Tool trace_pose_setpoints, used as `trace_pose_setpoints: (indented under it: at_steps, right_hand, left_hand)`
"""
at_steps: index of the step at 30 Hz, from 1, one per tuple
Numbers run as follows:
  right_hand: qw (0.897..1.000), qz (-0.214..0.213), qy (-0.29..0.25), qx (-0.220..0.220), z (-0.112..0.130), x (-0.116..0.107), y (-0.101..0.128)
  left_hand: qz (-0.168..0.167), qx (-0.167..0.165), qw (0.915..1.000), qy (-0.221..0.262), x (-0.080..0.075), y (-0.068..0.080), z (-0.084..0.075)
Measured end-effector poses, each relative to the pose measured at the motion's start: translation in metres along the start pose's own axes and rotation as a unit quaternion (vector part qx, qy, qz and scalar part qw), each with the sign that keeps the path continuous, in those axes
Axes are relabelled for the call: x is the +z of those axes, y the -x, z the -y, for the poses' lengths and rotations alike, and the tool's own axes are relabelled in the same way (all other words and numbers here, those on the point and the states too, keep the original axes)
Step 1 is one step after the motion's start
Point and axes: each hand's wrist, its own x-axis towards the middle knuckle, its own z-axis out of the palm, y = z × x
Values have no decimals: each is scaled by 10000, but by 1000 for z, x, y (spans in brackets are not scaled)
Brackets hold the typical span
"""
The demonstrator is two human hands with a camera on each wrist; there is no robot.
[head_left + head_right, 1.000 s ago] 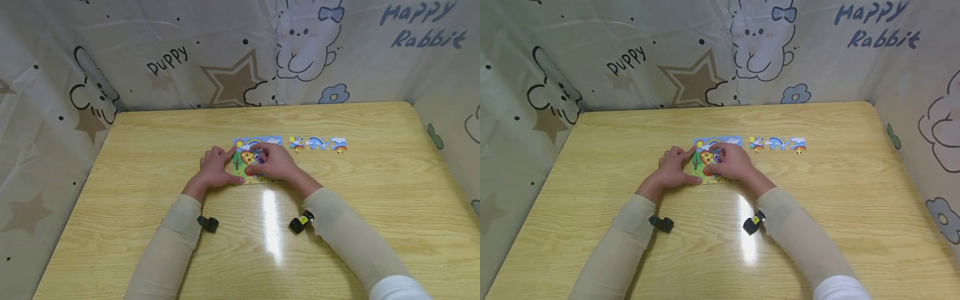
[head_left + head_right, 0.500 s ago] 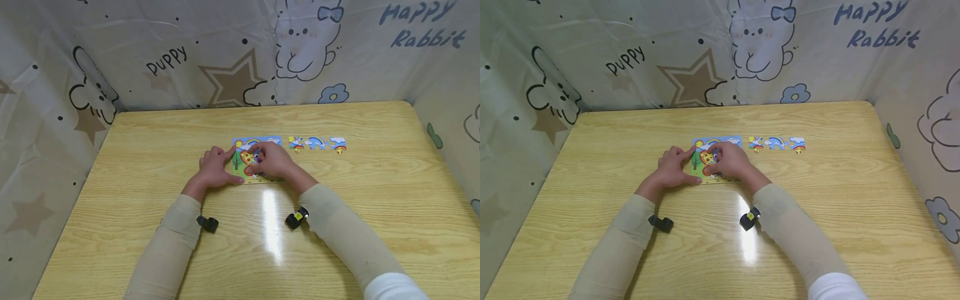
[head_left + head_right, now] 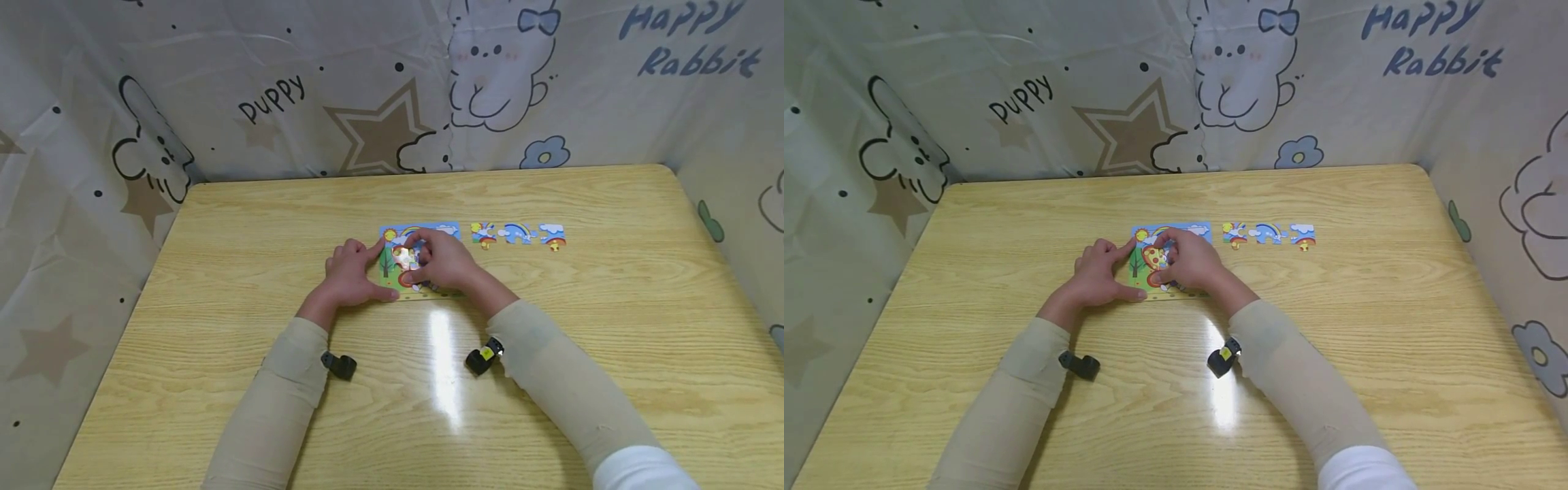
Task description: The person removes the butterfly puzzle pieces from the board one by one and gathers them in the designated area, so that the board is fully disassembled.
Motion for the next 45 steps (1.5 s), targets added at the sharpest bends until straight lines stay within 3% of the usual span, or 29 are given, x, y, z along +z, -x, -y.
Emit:
trace_pose_setpoints:
  at_steps: [32, 45]
  right_hand:
    - [9974, 9, -640, -339, -4, 0, 3]
    - [9903, 33, -1119, -822, -6, -1, 6]
  left_hand:
    - [-8, -24, 9999, 107, 1, 0, -1]
    - [-24, 8, 10000, 81, 0, -1, 0]
